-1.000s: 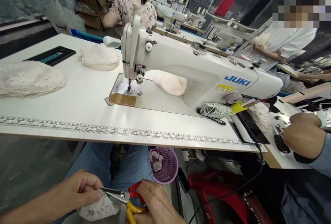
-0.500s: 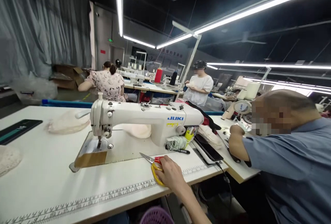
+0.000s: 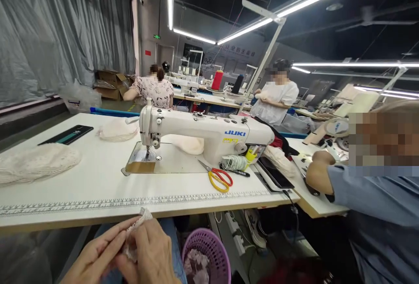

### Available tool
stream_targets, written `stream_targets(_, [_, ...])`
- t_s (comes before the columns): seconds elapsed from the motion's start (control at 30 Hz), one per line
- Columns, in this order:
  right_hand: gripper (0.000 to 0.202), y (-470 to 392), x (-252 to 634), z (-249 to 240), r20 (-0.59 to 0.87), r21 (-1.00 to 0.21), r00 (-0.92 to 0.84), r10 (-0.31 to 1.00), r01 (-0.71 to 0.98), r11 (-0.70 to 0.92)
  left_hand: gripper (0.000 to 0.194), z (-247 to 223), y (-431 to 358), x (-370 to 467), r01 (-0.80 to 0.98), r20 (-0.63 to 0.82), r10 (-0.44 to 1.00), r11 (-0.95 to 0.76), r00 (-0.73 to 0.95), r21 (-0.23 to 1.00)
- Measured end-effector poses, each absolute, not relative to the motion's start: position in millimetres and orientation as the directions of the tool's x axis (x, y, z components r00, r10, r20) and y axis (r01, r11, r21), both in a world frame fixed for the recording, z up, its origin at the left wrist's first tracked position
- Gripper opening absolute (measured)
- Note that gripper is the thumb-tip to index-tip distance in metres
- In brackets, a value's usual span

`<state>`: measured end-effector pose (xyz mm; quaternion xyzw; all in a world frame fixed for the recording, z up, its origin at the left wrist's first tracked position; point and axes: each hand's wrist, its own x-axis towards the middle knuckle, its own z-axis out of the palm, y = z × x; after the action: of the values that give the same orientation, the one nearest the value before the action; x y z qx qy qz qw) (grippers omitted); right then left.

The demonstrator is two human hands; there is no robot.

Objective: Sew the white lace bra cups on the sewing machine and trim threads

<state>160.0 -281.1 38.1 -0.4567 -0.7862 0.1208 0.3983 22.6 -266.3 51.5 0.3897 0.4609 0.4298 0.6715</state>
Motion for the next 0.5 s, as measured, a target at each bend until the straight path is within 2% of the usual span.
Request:
stream_targets(0.07, [0.003, -287, 154, 38, 0.529, -0.592, -0.175, 0.83, 0.625, 0.509, 0.064, 55, -275, 21, -0.281, -0.329, 0.916, 0.387, 0.231, 0.879])
stream_targets(0.17, [0.007, -292, 159, 44, 0.472, -0.687, -0.128, 0.872, 0.567, 0.455, 0.062, 56, -284, 16, -0.341, -0.335, 0.904, 0.413, 0.265, 0.845])
stream_targets(0.3, [0.008, -294, 162, 52, 0.274, -0.931, -0.055, 0.96, 0.233, 0.28, 0.055, 59, -288, 17, -0.351, -0.268, 0.929, 0.348, 0.256, 0.869])
stream_targets(0.4, [0.012, -289, 158, 48, 0.206, -0.978, -0.09, 0.974, 0.026, 0.209, 0.046, 60, -285, 20, -0.317, -0.265, 0.919, 0.354, 0.291, 0.88])
stream_targets(0.5, [0.028, -280, 165, 40, 0.212, -0.972, -0.115, 0.97, -0.125, 0.198, 0.042, 56, -277, 9, -0.362, -0.302, 0.909, 0.394, 0.286, 0.845])
